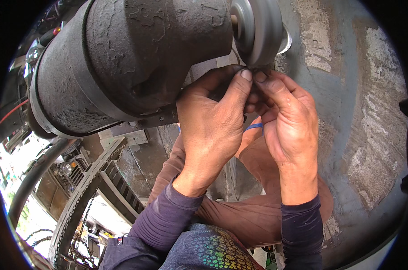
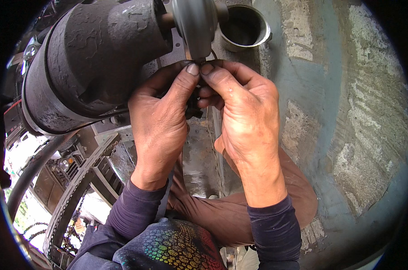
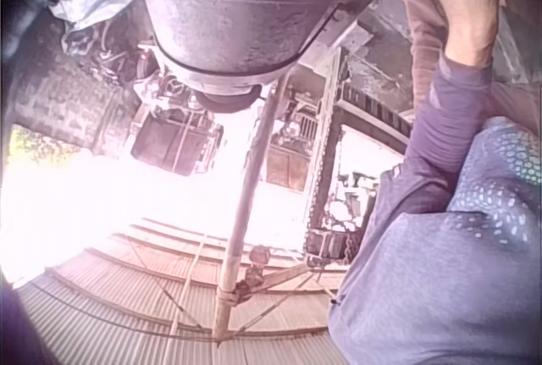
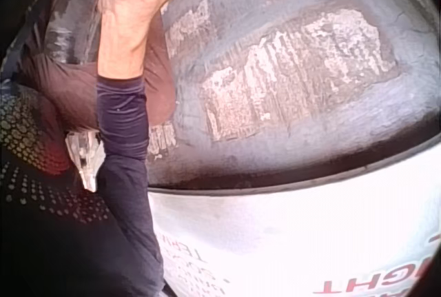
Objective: The person sits on the floor and repeatedly presses small metal pieces against a rotating grinding wheel to smooth or shape them. The person holds each piece with both hands, rotates it to grind different edges, and inspects it between passes.
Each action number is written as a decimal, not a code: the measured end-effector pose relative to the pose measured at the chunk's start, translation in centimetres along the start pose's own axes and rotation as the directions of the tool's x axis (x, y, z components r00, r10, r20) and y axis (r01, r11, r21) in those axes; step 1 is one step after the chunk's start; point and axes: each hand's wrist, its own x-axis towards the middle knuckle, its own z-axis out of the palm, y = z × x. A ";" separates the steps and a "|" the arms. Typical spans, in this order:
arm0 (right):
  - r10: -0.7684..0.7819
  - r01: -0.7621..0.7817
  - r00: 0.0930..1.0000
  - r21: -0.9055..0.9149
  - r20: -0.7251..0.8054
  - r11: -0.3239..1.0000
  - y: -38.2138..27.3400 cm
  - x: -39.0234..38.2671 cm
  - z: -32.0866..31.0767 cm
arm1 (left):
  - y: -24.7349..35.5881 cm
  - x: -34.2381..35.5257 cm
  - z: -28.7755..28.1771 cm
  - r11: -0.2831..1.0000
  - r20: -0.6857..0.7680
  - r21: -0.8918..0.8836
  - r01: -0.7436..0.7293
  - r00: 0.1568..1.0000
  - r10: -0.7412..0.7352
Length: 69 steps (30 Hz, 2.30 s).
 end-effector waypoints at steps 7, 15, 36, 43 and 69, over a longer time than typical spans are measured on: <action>-0.004 0.004 1.000 -0.006 -0.005 1.000 -0.1 0.0 0.2 | 0.1 0.0 0.0 1.000 -0.009 -0.004 0.000 1.000 0.000; -0.007 0.006 0.999 -0.038 -0.038 0.999 -0.1 0.0 0.5 | 0.0 0.0 -0.1 0.999 0.001 0.022 -0.031 1.000 0.031; 0.009 -0.010 1.000 -0.107 -0.009 0.994 -0.2 0.0 1.0 | -0.6 -0.1 -0.4 0.998 -0.046 0.034 -0.059 0.997 0.061; 0.010 -0.011 1.000 -0.090 -0.017 0.996 -0.1 0.1 0.9 | -0.4 -0.2 -0.3 0.998 -0.051 0.039 -0.058 0.997 0.060; -0.011 0.009 1.000 -0.059 -0.024 0.998 0.1 -0.1 0.6 | -0.4 0.0 -0.4 0.997 0.049 -0.073 -0.041 0.998 0.044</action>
